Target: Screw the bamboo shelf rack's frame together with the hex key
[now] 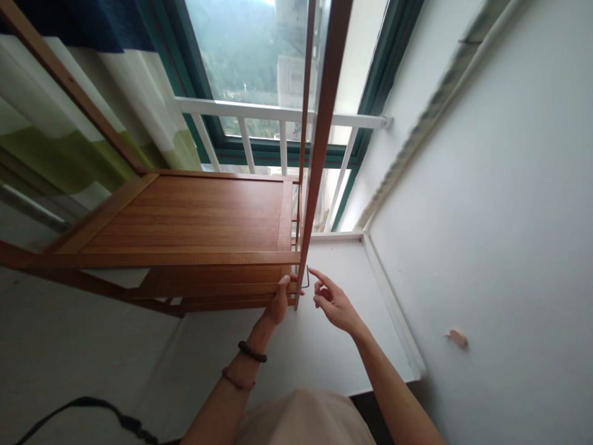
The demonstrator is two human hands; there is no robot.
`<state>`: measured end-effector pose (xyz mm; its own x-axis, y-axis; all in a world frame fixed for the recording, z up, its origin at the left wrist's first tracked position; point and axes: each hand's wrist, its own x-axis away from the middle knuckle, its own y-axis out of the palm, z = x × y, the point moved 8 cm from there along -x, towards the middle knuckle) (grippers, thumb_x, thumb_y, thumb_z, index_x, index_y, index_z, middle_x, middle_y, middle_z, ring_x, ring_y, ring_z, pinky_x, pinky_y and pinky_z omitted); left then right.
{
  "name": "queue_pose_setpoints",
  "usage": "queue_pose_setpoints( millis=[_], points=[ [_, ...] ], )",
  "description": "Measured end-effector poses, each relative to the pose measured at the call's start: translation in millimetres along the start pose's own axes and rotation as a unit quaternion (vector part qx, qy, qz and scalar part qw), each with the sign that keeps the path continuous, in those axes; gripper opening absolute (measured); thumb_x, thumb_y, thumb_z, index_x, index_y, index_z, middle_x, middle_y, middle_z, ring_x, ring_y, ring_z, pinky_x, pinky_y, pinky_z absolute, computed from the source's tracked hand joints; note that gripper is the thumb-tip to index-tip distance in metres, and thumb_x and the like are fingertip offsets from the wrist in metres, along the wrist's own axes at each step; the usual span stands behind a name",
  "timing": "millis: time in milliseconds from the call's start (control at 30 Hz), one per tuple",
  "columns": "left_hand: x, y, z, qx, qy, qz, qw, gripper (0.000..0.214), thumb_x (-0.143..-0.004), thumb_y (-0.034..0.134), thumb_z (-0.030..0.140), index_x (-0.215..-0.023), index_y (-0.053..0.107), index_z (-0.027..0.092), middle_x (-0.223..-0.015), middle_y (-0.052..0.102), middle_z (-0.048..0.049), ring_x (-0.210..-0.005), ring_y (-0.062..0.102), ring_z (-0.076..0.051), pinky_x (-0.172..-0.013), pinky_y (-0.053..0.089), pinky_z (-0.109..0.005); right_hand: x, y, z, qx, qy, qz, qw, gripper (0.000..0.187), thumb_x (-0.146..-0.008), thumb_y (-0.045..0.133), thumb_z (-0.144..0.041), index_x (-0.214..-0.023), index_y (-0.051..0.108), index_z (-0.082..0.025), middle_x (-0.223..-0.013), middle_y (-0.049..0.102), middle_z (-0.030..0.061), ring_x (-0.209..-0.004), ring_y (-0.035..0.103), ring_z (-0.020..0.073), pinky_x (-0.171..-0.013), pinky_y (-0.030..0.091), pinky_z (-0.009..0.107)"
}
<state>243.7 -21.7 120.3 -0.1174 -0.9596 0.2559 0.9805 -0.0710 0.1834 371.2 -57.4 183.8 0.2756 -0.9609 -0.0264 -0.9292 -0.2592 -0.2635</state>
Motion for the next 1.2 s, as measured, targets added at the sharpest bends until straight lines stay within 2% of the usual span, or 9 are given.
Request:
queue_pose_setpoints(
  millis=[167,300,400,633,767,900,1000,1100,1200],
  points=[
    [2,2.4,5,-0.001,0.006,-0.008,1.0,0.041,-0.079,0.031,0.052,-0.081,0.054,0.018,-0.065,0.062,-0.0015,-0.065,0.059,-0.019,-0.064,0.044,-0.031,5,9,7,0.099,-0.002,-0.038,0.994,0.045,-0.073,0.042,-0.004,-0.108,0.058,-0.025,-0.081,0.047,-0.0001,-0.065,0.047,0.0077,-0.064,0.044,0.023],
    [2,2.9,6,-0.005,0.008,-0.009,1.0,0.041,-0.08,0.03,0.051,-0.084,0.054,0.018,-0.066,0.062,-0.0017,-0.067,0.059,-0.019,-0.067,0.044,-0.032,14,-10,-21,0.134,-0.031,0.023,0.99,0.047,-0.076,0.041,-0.006,-0.117,0.05,-0.026,-0.085,0.046,0.0008,-0.069,0.049,0.0089,-0.067,0.044,0.024],
    [1,2.0,4,0.002,0.009,-0.008,1.0,0.041,-0.08,0.03,0.051,-0.084,0.055,0.018,-0.07,0.063,-0.0024,-0.068,0.06,-0.019,-0.067,0.045,-0.032,6,-13,-35,0.149,-0.062,0.022,0.987,0.052,-0.079,0.039,-0.007,-0.126,0.04,-0.03,-0.091,0.045,0.0014,-0.071,0.049,0.0089,-0.072,0.044,0.026],
    [2,1.2,0,-0.003,-0.003,-0.012,1.0,0.043,-0.08,0.03,0.053,-0.085,0.054,0.018,-0.066,0.063,-0.002,-0.062,0.059,-0.019,-0.064,0.044,-0.032,-5,2,5,0.178,0.008,-0.03,0.984,0.045,-0.076,0.043,-0.006,-0.115,0.053,-0.026,-0.091,0.043,0.0021,-0.064,0.046,0.0077,-0.073,0.043,0.028],
    [3,2.5,1,0.016,-0.014,-0.011,1.0,0.042,-0.078,0.032,0.053,-0.085,0.054,0.018,-0.064,0.062,-0.0016,-0.062,0.059,-0.019,-0.06,0.045,-0.031,16,13,-3,0.093,-0.009,-0.114,0.989,0.038,-0.077,0.044,-0.008,-0.107,0.06,-0.025,-0.08,0.042,-0.0002,-0.068,0.045,0.0088,-0.068,0.043,0.024],
    [2,1.0,4,0.001,-0.001,0.001,1.0,0.043,-0.078,0.032,0.053,-0.084,0.055,0.018,-0.063,0.062,-0.0015,-0.065,0.06,-0.019,-0.063,0.045,-0.032,15,4,-15,0.004,-0.025,-0.053,0.998,0.05,-0.077,0.043,-0.008,-0.122,0.047,-0.029,-0.082,0.041,-0.001,-0.07,0.045,0.0082,-0.069,0.044,0.024],
    [1,2.8,4,-0.001,0.001,-0.012,1.0,0.043,-0.078,0.031,0.053,-0.083,0.055,0.018,-0.07,0.063,-0.0023,-0.066,0.06,-0.019,-0.063,0.045,-0.032,7,7,-4,-0.01,-0.007,-0.018,1.0,0.062,-0.075,0.044,-0.007,-0.131,0.033,-0.032,-0.093,0.042,0.0003,-0.072,0.047,0.0074,-0.069,0.045,0.024],
    [2,4.9,7,-0.002,0.015,-0.026,1.0,0.042,-0.079,0.031,0.051,-0.08,0.055,0.018,-0.072,0.063,-0.0027,-0.068,0.059,-0.019,-0.067,0.045,-0.032,7,18,10,0.045,0.014,-0.045,0.998,0.055,-0.074,0.044,-0.006,-0.125,0.042,-0.028,-0.093,0.044,0.0015,-0.07,0.048,0.0074,-0.067,0.046,0.024],
    [3,2.9,5,-0.006,0.004,-0.014,1.0,0.042,-0.079,0.031,0.052,-0.082,0.055,0.018,-0.064,0.061,-0.0019,-0.065,0.059,-0.019,-0.065,0.045,-0.032,16,15,6,0.096,0.007,-0.039,0.995,0.041,-0.076,0.042,-0.007,-0.112,0.052,-0.023,-0.09,0.047,0.0021,-0.069,0.049,0.008,-0.07,0.046,0.026]
  ],
)
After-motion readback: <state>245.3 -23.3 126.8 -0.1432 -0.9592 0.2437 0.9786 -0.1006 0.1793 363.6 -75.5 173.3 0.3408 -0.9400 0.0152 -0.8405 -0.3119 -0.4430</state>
